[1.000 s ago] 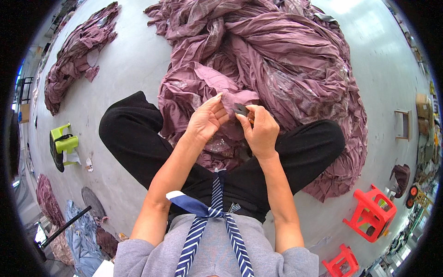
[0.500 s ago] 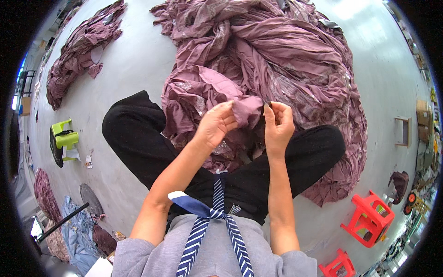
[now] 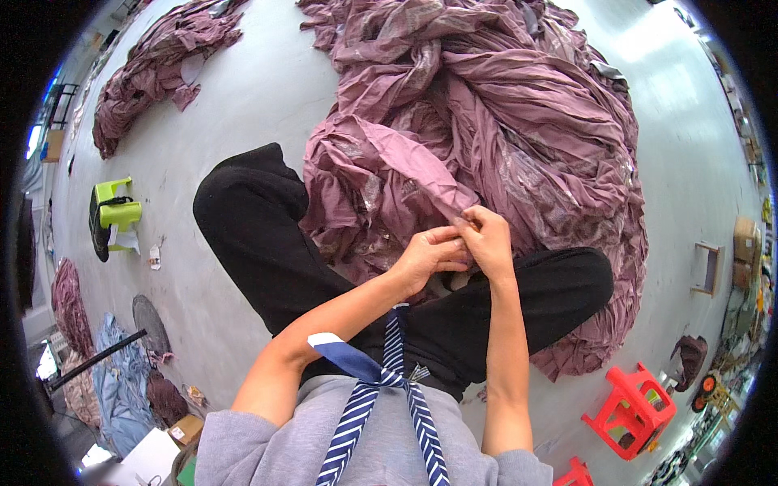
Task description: The person sits on the floor and repeatedly picks up pieces of dusty pink fabric from a large pile. They locate and remove small white tags or labels from the fabric by hand, then place the fabric back onto the pile. The process is repeated continuously throughout the clip.
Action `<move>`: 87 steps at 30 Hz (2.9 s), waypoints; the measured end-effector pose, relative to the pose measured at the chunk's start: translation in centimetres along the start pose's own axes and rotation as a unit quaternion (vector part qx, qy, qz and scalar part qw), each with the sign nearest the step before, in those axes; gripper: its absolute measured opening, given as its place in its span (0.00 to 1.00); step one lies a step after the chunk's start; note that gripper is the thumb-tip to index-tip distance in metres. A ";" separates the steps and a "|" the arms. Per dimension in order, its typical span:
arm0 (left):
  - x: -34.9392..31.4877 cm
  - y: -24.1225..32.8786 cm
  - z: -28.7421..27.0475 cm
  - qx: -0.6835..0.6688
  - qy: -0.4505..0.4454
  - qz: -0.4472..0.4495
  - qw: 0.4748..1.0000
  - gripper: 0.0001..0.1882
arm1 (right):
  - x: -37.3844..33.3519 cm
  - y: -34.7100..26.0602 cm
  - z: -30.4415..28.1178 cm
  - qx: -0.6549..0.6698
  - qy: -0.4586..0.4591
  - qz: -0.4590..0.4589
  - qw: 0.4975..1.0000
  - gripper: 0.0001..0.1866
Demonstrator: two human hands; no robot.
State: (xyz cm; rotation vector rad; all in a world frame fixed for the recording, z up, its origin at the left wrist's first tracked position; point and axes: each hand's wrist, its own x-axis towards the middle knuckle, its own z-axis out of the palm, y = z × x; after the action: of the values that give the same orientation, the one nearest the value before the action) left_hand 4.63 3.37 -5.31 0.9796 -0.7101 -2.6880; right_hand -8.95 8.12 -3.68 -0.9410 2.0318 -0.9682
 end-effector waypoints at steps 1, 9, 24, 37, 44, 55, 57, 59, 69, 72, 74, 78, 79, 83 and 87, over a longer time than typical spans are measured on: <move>-0.2 0.2 -0.2 0.026 0.012 -0.005 1.000 0.15 | -0.2 0.4 0.1 0.033 0.033 -0.002 0.999 0.10; 2.2 1.0 -8.1 0.103 0.279 0.188 0.936 0.11 | 1.9 1.5 -5.9 0.261 0.174 0.029 0.949 0.04; 4.2 1.4 -13.6 0.172 0.523 0.289 0.783 0.20 | 9.4 5.8 -11.7 0.348 0.213 0.129 0.904 0.08; 5.1 0.6 -15.5 -0.032 0.439 0.179 0.880 0.16 | 8.0 5.9 -9.8 -0.234 0.485 -0.085 0.838 0.11; 4.9 1.5 -14.0 -0.049 0.392 0.283 0.874 0.17 | 4.5 0.0 4.3 -0.060 0.081 -0.227 0.969 0.11; 2.5 2.1 -13.1 0.026 0.468 0.178 0.865 0.08 | 9.9 -0.3 15.1 -0.192 0.016 -0.166 0.967 0.17; 2.3 2.2 -14.8 -0.034 0.510 0.192 0.838 0.14 | 10.5 0.7 13.2 -0.129 0.061 -0.160 0.977 0.10; 3.7 1.8 -17.0 -0.078 0.598 0.244 0.760 0.14 | 10.6 1.4 9.5 -0.028 0.099 -0.112 0.988 0.07; 1.3 6.9 -11.1 0.101 0.381 0.416 0.819 0.09 | 7.0 2.8 -1.0 0.124 0.110 -0.040 0.985 0.06; 1.1 6.8 -12.7 0.212 0.368 0.395 0.815 0.07 | 6.5 2.9 -0.7 0.139 0.088 -0.034 0.986 0.06; 0.6 7.1 -11.6 0.309 0.360 0.393 0.787 0.06 | 6.5 3.0 -0.8 0.153 0.066 -0.032 0.986 0.06; 1.0 6.1 -8.0 0.471 0.325 0.396 0.718 0.11 | 6.2 2.2 -0.6 0.121 0.065 -0.033 0.990 0.05; 1.3 5.6 -7.5 0.491 0.296 0.392 0.719 0.12 | 6.1 2.2 -0.6 0.111 0.066 -0.033 0.991 0.05; 1.1 5.4 -6.8 0.521 0.152 0.287 0.789 0.11 | 6.1 2.0 -0.8 0.102 0.070 -0.021 0.992 0.03; 0.4 5.8 -5.7 0.434 0.088 0.427 0.789 0.08 | 6.1 2.5 -1.3 0.115 0.068 -0.001 0.991 0.04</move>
State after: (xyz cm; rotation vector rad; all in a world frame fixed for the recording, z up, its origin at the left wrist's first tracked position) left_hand 8.11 -3.86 -6.43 0.7303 -1.8611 -1.4081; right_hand -13.86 4.64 -6.75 -0.7703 1.9766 -1.2674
